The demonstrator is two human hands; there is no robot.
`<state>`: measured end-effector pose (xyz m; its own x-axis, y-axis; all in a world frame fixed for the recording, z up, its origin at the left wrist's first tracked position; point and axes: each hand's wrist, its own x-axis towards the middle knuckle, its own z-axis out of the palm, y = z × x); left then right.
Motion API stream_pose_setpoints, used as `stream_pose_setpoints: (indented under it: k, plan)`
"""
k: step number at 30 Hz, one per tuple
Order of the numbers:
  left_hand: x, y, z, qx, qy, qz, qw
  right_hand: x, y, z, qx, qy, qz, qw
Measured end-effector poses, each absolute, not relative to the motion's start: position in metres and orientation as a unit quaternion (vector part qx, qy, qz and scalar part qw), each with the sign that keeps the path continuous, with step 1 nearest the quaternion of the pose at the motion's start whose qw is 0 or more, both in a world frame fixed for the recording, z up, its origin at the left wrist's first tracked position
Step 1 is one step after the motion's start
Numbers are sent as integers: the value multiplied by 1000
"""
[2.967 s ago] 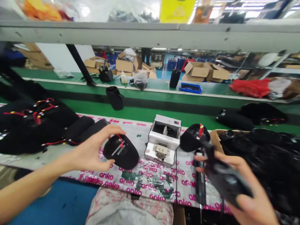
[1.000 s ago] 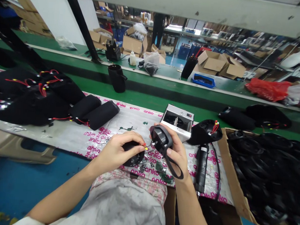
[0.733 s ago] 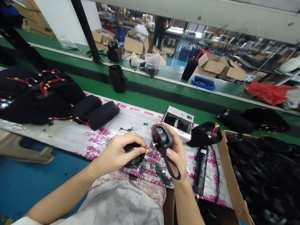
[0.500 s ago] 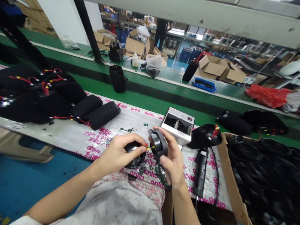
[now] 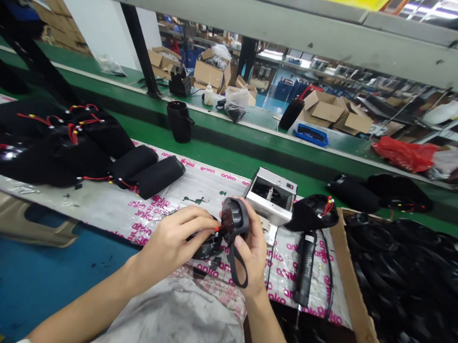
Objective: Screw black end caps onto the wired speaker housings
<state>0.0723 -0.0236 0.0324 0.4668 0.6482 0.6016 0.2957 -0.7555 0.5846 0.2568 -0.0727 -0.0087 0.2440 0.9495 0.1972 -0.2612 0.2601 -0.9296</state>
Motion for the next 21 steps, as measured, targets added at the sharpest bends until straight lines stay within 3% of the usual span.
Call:
stream_pose_setpoints:
  k: [12,21]
  plan:
    - [82,-14,80,937,300,174,27,258,-80,2,-427,-533,275,676]
    - [91,-13,82,944,289,160,8,263,-82,7,-444,-572,243,646]
